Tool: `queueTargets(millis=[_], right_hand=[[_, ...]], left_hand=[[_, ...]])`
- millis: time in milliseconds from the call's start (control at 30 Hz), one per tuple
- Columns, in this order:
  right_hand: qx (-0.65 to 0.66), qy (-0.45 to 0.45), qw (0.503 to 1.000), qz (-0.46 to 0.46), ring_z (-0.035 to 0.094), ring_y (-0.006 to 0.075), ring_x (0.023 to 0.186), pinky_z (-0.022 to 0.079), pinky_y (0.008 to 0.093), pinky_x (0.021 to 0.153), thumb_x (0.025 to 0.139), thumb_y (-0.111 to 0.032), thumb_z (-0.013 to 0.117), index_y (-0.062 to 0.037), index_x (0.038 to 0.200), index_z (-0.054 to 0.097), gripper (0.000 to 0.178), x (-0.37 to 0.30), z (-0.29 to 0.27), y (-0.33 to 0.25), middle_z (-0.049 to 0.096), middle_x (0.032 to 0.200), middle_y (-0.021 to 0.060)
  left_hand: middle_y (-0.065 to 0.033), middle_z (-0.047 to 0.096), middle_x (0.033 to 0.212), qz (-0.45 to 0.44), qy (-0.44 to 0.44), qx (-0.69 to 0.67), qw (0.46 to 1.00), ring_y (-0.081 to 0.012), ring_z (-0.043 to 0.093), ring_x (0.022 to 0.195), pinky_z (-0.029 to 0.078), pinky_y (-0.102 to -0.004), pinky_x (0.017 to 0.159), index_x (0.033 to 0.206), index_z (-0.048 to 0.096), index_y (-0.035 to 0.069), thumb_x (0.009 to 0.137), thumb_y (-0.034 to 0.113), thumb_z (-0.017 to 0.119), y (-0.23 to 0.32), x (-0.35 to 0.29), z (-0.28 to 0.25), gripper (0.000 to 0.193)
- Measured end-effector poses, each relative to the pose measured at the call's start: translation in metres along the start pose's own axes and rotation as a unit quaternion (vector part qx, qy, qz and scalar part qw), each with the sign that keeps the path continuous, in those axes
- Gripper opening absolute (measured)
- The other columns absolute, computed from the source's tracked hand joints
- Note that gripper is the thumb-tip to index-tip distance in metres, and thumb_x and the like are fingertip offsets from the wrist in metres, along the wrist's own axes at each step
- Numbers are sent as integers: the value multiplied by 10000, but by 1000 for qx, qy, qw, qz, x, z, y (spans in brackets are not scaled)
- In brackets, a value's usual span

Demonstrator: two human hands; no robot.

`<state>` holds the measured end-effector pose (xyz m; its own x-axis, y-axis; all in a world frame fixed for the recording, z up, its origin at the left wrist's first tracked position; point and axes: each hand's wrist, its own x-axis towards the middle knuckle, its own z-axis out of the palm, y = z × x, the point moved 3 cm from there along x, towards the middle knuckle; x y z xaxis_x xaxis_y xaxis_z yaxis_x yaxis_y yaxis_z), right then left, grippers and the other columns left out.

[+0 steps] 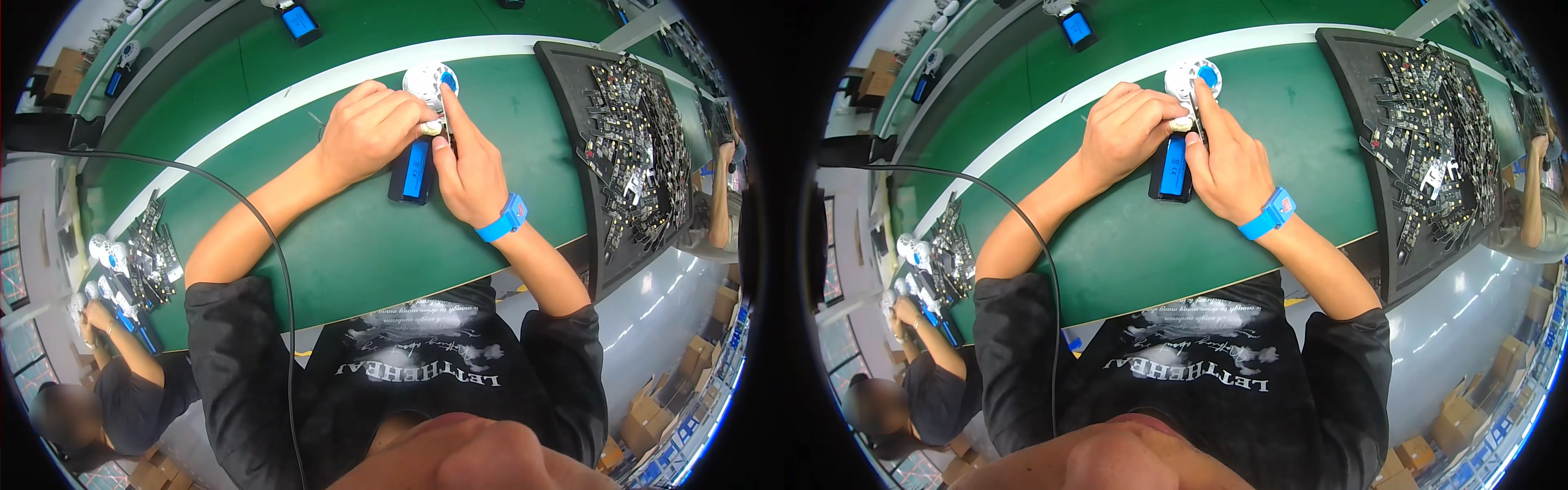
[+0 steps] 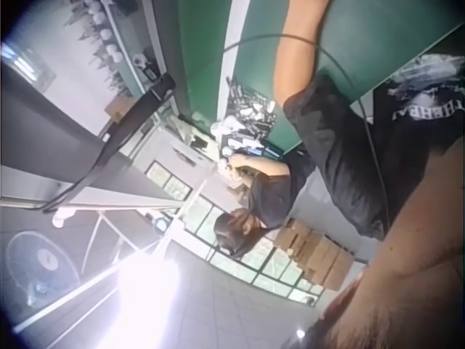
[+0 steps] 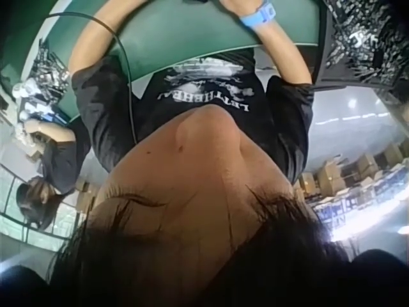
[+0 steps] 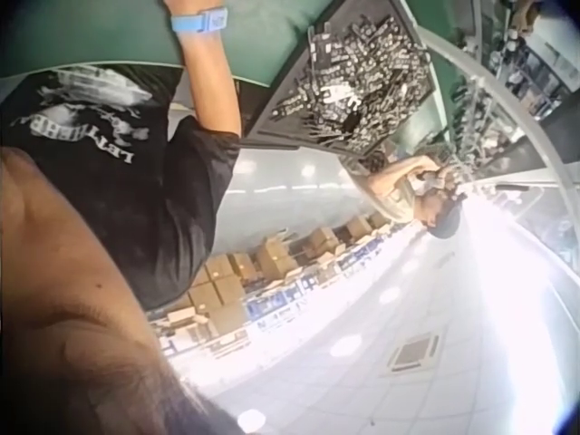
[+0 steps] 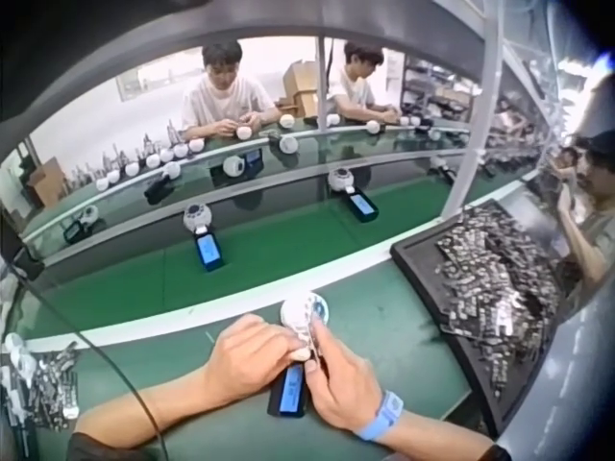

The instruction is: Assemble small circular plastic components and metal pins onto a blue handheld device base on a factory production line.

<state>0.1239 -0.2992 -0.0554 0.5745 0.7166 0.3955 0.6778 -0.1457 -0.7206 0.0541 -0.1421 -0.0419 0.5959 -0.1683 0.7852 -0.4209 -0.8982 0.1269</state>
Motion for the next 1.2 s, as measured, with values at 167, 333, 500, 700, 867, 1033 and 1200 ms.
queueTargets(millis=[167,333,500,700,867,1033,1200], right_hand=[[-50,-26,998,9,654,457,804,528,542,709,908,-90,560,-1,1544,365,672,-3,5,1,655,1078,243],[-96,-165,981,36,658,484,923,528,528,823,918,-55,526,-26,1574,317,689,8,-9,-7,643,1171,310],[-113,-260,959,30,653,471,957,526,505,856,934,-85,539,-38,1594,277,712,18,-27,-1,640,1194,287],[-136,-132,981,47,638,384,1124,497,423,990,939,-12,551,-84,1608,293,721,22,-116,6,625,1297,213],[-322,-104,941,20,555,389,1264,453,424,1068,846,86,549,-71,1556,404,742,-14,-194,46,562,1397,192],[-397,-179,898,63,499,402,1326,447,452,1090,779,103,550,-54,1510,450,754,-34,-212,94,506,1453,188],[-404,-211,886,84,492,395,1336,456,447,1081,780,100,559,-25,1464,484,699,-28,-222,106,502,1455,191]], left_hand=[[-16,669,803,50,-23,42,998,-200,608,663,465,-317,662,886,663,90,750,136,794,4,2,-5,195],[-20,667,833,76,-40,59,994,-198,609,701,462,-337,672,888,662,87,757,181,794,-1,1,-12,208],[-47,690,913,20,-79,-26,996,-254,648,832,506,-395,734,931,687,91,775,305,788,-26,27,5,283],[-125,720,1015,-73,-252,-72,962,-351,681,984,558,-437,835,1022,734,85,869,474,687,-124,51,34,420],[-160,753,933,-411,-61,167,894,-377,709,939,554,-475,870,1013,770,98,924,452,600,-303,48,-60,402],[-123,765,1037,-495,-161,335,786,-351,690,1109,559,-526,907,1345,583,63,852,641,666,-387,-30,-143,764],[-173,740,1099,-569,-240,194,762,-339,696,1097,598,-490,832,1357,525,23,799,615,755,-313,-37,-113,845]])
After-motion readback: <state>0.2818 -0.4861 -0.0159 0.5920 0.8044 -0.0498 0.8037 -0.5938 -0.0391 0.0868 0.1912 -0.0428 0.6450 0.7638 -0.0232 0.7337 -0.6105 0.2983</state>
